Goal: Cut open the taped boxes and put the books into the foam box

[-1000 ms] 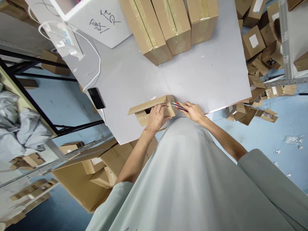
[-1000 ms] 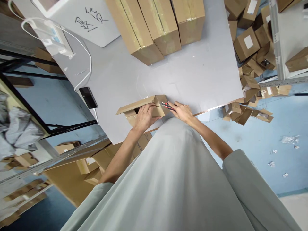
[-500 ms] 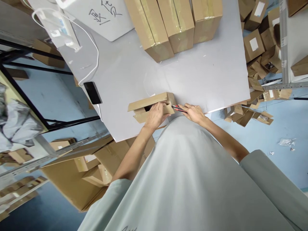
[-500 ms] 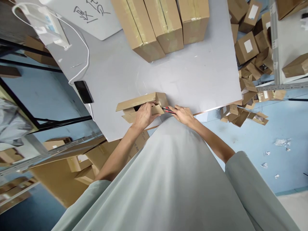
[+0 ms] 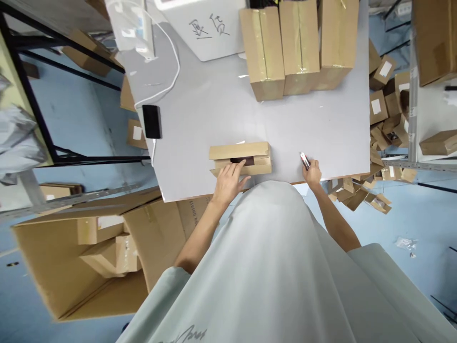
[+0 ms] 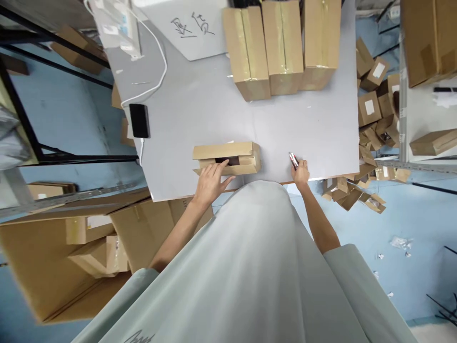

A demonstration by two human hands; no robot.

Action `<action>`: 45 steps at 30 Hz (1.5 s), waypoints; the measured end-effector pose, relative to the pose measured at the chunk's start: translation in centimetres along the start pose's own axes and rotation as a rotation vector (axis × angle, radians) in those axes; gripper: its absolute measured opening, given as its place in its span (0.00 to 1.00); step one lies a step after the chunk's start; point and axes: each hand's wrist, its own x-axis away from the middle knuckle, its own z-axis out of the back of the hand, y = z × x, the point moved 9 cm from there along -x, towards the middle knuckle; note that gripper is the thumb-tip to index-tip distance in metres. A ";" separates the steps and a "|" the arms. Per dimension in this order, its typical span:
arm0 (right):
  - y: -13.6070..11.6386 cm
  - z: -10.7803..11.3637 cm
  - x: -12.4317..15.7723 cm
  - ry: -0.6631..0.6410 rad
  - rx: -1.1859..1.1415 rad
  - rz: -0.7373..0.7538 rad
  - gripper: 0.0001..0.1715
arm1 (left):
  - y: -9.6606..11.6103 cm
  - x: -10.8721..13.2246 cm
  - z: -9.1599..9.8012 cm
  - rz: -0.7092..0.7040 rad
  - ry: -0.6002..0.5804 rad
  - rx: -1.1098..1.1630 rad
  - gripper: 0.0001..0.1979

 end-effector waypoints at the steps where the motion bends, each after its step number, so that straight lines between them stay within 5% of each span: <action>1: 0.1 0.2 -0.4 0.024 0.020 0.009 0.18 | -0.9 0.6 0.6 0.012 0.011 -0.001 0.29; 7: -2.7 2.4 -1.0 0.136 0.026 0.098 0.27 | -5.5 3.9 3.7 0.085 0.108 0.009 0.15; 10: -8.8 4.6 -0.1 0.151 -0.107 0.351 0.34 | -6.4 4.9 4.2 0.079 0.150 0.027 0.11; 14: -18.8 6.7 2.4 -0.005 -0.208 0.754 0.41 | -7.0 5.5 4.2 0.077 0.182 0.059 0.06; 19: -25.5 8.4 2.5 -0.094 -0.244 0.837 0.29 | -6.7 5.8 3.6 0.029 0.148 0.076 0.09; 27: -27.9 8.2 -2.8 0.106 -0.224 0.454 0.33 | -6.3 6.9 -1.7 0.000 -0.012 0.065 0.11; 31: -28.6 6.5 -3.6 0.072 -0.096 0.434 0.20 | -6.1 6.9 -2.9 -0.004 -0.013 0.077 0.05; 35: -28.5 5.2 -4.0 -0.055 0.014 0.408 0.20 | -6.0 5.7 -2.7 -0.009 -0.017 0.075 0.08; 39: -29.3 6.4 -2.7 -0.058 0.074 0.510 0.20 | -6.2 4.6 -1.4 0.028 -0.012 0.081 0.05; 43: -30.2 8.3 2.3 0.067 0.055 0.689 0.23 | -5.2 3.6 1.2 0.036 0.057 0.132 0.11; 45: -30.5 7.7 5.5 0.028 0.054 0.797 0.20 | -4.2 2.4 2.5 0.009 0.099 0.143 0.13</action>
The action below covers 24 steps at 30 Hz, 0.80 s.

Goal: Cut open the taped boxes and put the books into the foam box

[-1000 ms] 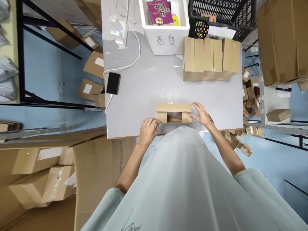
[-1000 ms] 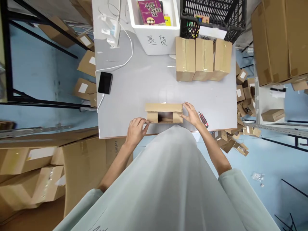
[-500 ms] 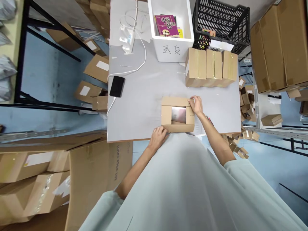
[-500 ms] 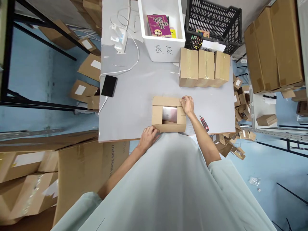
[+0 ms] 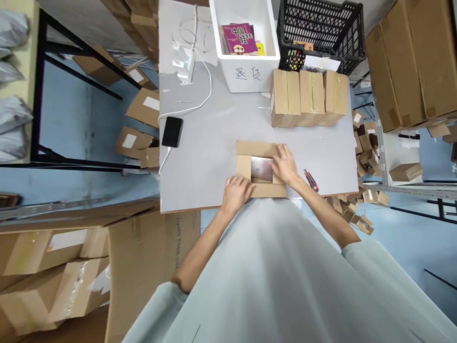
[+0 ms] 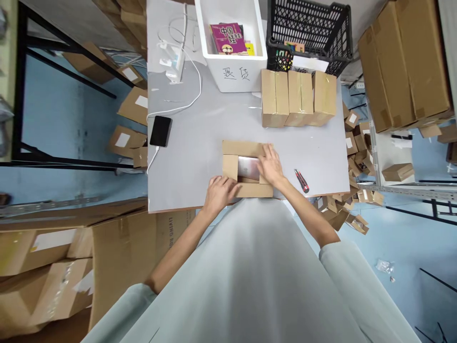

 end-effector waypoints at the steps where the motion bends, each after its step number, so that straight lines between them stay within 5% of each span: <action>1: -1.1 -0.6 0.9 -0.038 -0.010 0.052 0.18 | 0.7 -0.8 0.2 -0.033 0.005 0.003 0.14; 5: -2.9 -2.1 3.5 -0.128 -0.023 0.141 0.12 | 2.6 -3.8 -0.7 -0.167 -0.071 -0.010 0.15; 9: -1.4 0.2 5.2 -0.045 -0.013 0.079 0.16 | 1.9 -4.0 0.1 -0.152 -0.058 -0.073 0.15; 13: 2.6 2.8 8.4 0.055 0.007 -0.086 0.20 | -0.9 -1.6 3.6 -0.044 0.089 -0.102 0.14; 16: 5.8 2.3 10.9 0.087 -0.005 -0.211 0.22 | -4.4 0.3 5.1 0.101 0.189 -0.096 0.14; 20: 7.6 -1.8 12.2 0.012 -0.104 -0.306 0.35 | -7.9 1.4 2.2 0.223 0.058 0.009 0.28; 24: 7.3 -5.0 11.2 -0.076 -0.207 -0.294 0.50 | -8.8 1.7 -1.5 0.330 -0.037 0.170 0.45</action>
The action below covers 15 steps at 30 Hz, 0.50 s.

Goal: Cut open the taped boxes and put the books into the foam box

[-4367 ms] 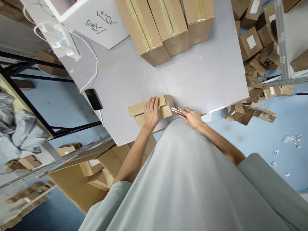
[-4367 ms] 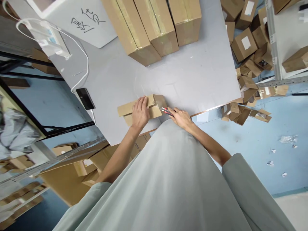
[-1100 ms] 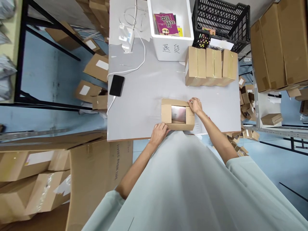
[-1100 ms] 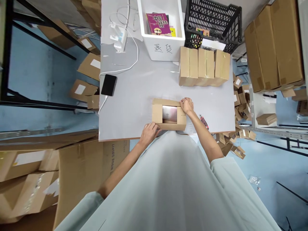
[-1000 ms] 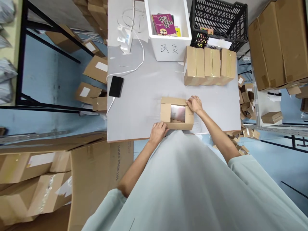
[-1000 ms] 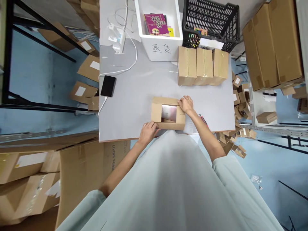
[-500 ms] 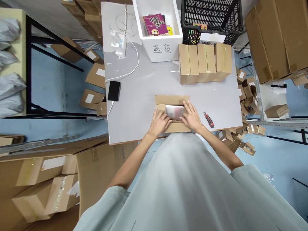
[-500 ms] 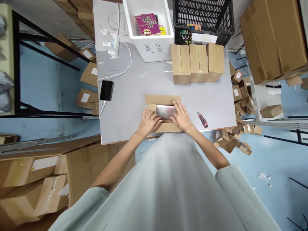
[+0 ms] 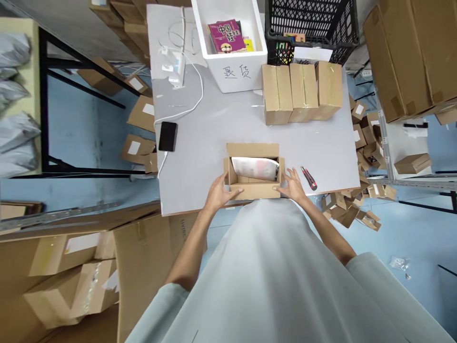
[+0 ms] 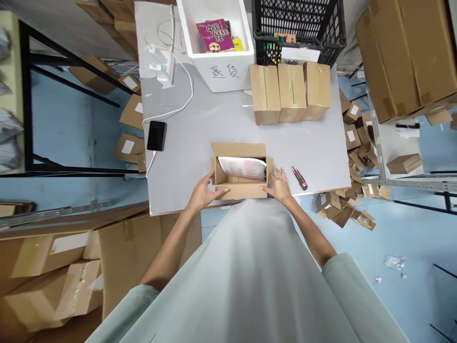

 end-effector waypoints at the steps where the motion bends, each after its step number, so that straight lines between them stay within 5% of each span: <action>1: -0.2 -0.2 -0.4 -0.011 -0.007 0.013 0.51 | 0.0 0.0 -0.6 0.016 0.005 0.022 0.47; 7: -1.2 1.7 -1.9 -0.001 0.100 0.005 0.48 | 1.6 0.1 -1.3 0.028 0.130 0.030 0.43; 11: -5.2 4.1 -3.3 0.087 0.197 0.094 0.34 | 4.3 -1.6 0.4 -0.051 0.260 -0.001 0.31; 15: -8.6 3.3 -6.3 -0.017 0.331 0.032 0.25 | 8.1 -5.7 -0.6 -0.226 0.146 -0.029 0.22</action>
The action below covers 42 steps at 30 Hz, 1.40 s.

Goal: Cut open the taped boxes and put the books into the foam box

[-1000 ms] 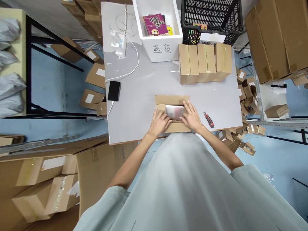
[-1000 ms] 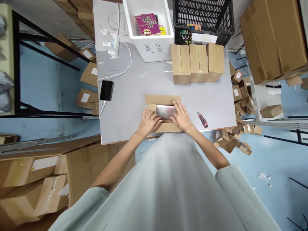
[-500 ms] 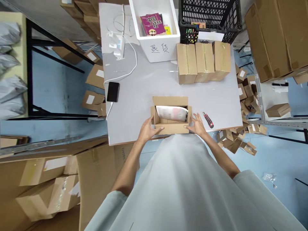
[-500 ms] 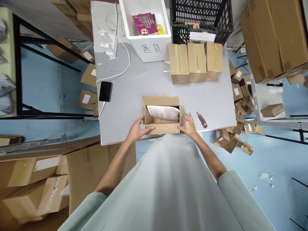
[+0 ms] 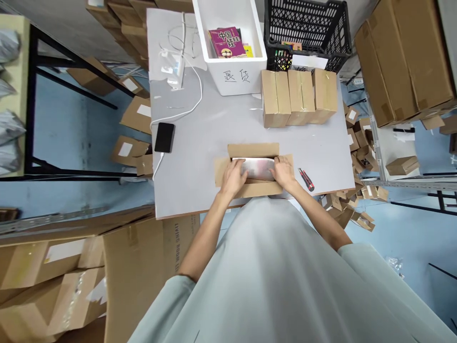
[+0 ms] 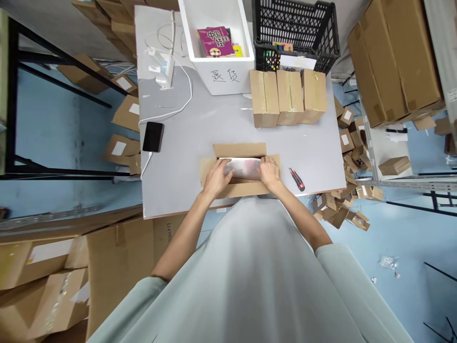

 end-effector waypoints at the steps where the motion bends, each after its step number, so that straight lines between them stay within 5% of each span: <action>1: -0.4 -0.1 -0.7 -0.025 0.024 -0.042 0.26 | 0.5 -1.0 -0.8 -0.025 -0.051 -0.009 0.21; 7: -2.0 -0.2 -2.9 -0.084 0.128 -0.117 0.25 | 1.6 -2.9 -3.1 -0.039 -0.121 -0.120 0.24; 13: -1.2 -0.9 -2.3 -0.164 0.107 -0.157 0.27 | 2.0 -1.5 -1.9 -0.040 -0.046 -0.104 0.27; 21: -1.0 -0.5 1.0 -0.091 -0.038 -0.006 0.15 | 1.8 -0.9 -1.0 -0.091 -0.061 -0.027 0.28; 25: -2.3 2.3 3.5 0.038 -0.108 0.106 0.13 | 3.1 -1.1 1.5 -0.157 -0.116 -0.034 0.16; 28: -3.1 6.4 5.1 0.185 -0.204 0.194 0.16 | 4.1 -0.9 4.7 -0.161 -0.136 -0.029 0.11; 31: -2.5 11.2 6.1 0.407 -0.397 0.197 0.25 | 4.1 -0.6 9.0 -0.044 -0.036 0.061 0.07; 34: -0.9 13.5 6.2 0.599 -0.579 0.095 0.40 | 2.8 0.0 12.3 0.140 0.085 0.326 0.15; 36: -0.8 12.7 5.3 0.593 -0.725 0.023 0.51 | 1.9 0.6 13.4 0.242 0.154 0.544 0.24; 38: -2.1 10.0 3.7 0.442 -0.929 0.002 0.56 | 1.1 1.2 13.7 0.314 0.193 0.735 0.29; 42: -7.6 4.9 1.8 0.131 -1.264 0.081 0.44 | -0.8 3.0 13.2 0.429 0.192 0.955 0.34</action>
